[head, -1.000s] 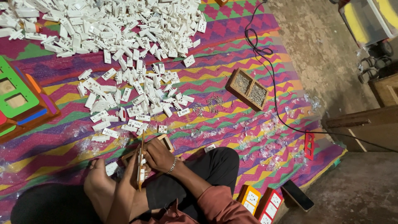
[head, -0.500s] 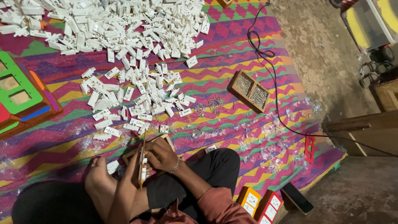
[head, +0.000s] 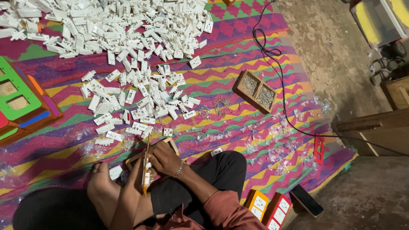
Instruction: The person sits cross-legged on a floor mat and assembles white plastic switch plate components, fitting small white parts into an orange plastic jig and pressing them together by hand. They pick parts one at a time from a pile on the mat and place finished assemblies aside.
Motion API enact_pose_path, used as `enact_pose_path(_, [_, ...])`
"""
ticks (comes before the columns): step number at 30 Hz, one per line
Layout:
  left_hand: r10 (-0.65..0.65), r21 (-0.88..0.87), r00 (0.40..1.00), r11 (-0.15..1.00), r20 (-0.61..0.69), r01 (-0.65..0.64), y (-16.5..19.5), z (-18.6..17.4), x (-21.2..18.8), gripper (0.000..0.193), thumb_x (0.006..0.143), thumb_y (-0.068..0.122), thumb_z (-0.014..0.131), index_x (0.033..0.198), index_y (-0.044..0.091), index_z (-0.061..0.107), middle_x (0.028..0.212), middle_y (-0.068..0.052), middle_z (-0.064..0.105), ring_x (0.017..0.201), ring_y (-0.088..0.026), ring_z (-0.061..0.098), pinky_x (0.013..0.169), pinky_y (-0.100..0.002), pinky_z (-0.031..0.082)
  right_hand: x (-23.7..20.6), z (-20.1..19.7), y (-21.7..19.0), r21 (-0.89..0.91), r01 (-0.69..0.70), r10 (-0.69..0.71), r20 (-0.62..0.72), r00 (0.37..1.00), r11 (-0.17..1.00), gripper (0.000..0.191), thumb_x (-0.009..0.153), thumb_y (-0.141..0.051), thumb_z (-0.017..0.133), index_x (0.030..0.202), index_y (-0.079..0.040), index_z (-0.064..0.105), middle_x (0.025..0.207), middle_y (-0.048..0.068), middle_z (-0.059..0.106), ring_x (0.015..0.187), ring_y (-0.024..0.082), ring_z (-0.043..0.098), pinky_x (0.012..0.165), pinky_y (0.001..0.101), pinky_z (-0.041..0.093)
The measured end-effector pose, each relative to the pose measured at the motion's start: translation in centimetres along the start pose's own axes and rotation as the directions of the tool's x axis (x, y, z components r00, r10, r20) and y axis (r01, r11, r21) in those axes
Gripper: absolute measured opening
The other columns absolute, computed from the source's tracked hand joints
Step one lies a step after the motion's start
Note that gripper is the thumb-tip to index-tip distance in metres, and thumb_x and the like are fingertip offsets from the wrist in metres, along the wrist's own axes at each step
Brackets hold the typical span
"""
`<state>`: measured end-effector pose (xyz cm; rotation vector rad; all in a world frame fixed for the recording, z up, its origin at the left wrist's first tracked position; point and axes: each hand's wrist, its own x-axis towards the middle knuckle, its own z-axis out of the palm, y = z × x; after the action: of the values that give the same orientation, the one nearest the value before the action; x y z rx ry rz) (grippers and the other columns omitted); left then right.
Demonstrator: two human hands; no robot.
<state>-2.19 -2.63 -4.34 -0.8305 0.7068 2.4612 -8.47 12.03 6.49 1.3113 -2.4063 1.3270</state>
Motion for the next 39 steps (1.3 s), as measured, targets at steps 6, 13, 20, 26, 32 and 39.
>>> enact_pose_path(6, [-0.002,-0.001,1.0,1.0,0.001,0.002,0.1,0.1,-0.1,0.034,0.095,0.047,0.064,0.103,0.014,0.064,0.074,0.002,0.054,0.057,-0.01,0.054,0.051,-0.028,0.045,0.5,-0.6,-0.9,0.046,-0.014,0.016,-0.062,0.998,0.999,0.01,0.1,-0.008,0.068,0.106,-0.001,0.065,0.098,0.011,0.062,0.092,0.029,0.06,0.084,0.0402,0.049])
enact_pose_path(13, [-0.001,-0.004,1.0,1.0,0.003,0.001,0.1,0.1,-0.2,0.034,0.095,0.046,0.064,0.104,0.014,0.064,0.075,0.002,0.055,0.059,-0.01,0.055,0.052,-0.028,0.046,0.9,-1.0,-1.3,0.079,-0.01,0.014,-0.051,0.999,0.997,0.009,0.097,-0.004,0.069,0.104,0.0,0.066,0.099,0.011,0.064,0.091,0.028,0.059,0.084,0.0394,0.049])
enact_pose_path(20, [-0.004,-0.005,1.0,1.0,-0.002,0.004,-0.1,0.0,-0.3,0.034,0.095,0.046,0.064,0.106,0.013,0.064,0.077,0.002,0.056,0.061,-0.01,0.056,0.053,-0.028,0.047,0.4,-0.5,-0.7,0.022,-0.02,0.02,-0.01,1.0,1.0,0.012,0.1,-0.005,0.065,0.11,0.002,0.064,0.095,0.014,0.057,0.09,0.03,0.057,0.085,0.0417,0.048])
enact_pose_path(26, [-0.01,-0.004,1.0,1.0,-0.007,0.01,-0.2,0.0,-0.4,0.034,0.095,0.045,0.064,0.107,0.013,0.064,0.078,0.002,0.057,0.062,-0.01,0.056,0.054,-0.028,0.047,0.6,-0.8,-0.9,0.02,-0.026,0.026,-0.005,1.0,0.999,0.012,0.102,-0.008,0.066,0.111,0.001,0.064,0.097,0.013,0.058,0.091,0.03,0.057,0.086,0.0416,0.048])
enact_pose_path(32, [-0.01,-0.005,1.0,1.0,-0.005,0.01,-0.1,0.0,-0.3,0.033,0.095,0.044,0.064,0.108,0.013,0.064,0.08,0.001,0.058,0.064,-0.01,0.057,0.056,-0.028,0.048,0.7,-1.2,-1.3,0.057,-0.034,0.036,-0.038,0.999,0.998,0.012,0.097,-0.007,0.069,0.107,-0.001,0.066,0.101,0.012,0.064,0.092,0.029,0.06,0.084,0.0398,0.049])
enact_pose_path(39, [-0.001,-0.003,1.0,1.0,-0.008,0.001,0.0,0.1,-0.2,0.033,0.095,0.044,0.064,0.109,0.013,0.064,0.081,0.001,0.059,0.065,-0.01,0.058,0.057,-0.028,0.048,0.4,-0.4,-0.6,0.057,-0.04,0.042,-0.027,0.999,0.998,0.012,0.101,-0.007,0.066,0.11,-0.001,0.064,0.101,0.013,0.061,0.095,0.031,0.06,0.087,0.041,0.049])
